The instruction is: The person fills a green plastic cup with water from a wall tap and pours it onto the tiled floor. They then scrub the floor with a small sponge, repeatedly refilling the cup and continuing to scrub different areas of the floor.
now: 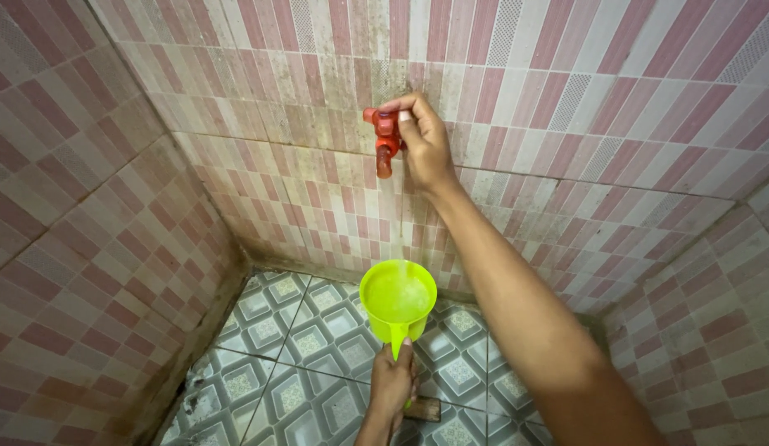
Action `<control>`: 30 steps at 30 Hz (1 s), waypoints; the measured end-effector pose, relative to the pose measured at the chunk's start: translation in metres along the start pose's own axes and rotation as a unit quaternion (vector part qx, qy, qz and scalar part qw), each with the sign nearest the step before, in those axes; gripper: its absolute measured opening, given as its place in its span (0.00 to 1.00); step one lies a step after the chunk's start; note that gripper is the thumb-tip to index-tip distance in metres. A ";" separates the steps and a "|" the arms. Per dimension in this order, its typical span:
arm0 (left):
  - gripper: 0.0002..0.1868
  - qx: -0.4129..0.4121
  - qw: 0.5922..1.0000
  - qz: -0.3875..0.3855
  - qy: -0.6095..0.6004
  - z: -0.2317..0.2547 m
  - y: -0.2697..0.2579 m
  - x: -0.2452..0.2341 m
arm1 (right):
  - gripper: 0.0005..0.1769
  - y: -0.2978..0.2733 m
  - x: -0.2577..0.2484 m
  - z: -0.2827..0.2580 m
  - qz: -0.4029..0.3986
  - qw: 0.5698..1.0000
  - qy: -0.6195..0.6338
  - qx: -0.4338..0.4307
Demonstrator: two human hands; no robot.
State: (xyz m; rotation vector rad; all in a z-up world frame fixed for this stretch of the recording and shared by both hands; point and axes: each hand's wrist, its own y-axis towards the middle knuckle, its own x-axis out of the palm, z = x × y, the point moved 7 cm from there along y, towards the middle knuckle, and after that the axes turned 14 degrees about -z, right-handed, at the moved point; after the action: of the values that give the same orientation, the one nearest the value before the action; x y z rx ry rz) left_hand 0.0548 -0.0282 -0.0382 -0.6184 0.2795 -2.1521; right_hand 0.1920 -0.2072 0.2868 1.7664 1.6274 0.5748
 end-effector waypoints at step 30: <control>0.20 0.042 0.999 0.003 0.012 -0.020 0.013 -0.006 | 0.09 -0.018 0.024 -0.072 0.081 0.906 -0.401 -0.109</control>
State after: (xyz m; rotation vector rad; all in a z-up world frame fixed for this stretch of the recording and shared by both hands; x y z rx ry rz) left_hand 0.0564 -0.0316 -0.0622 -0.5436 0.2028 -2.1553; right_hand 0.1316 -0.1713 0.3209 1.6533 0.8167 0.0527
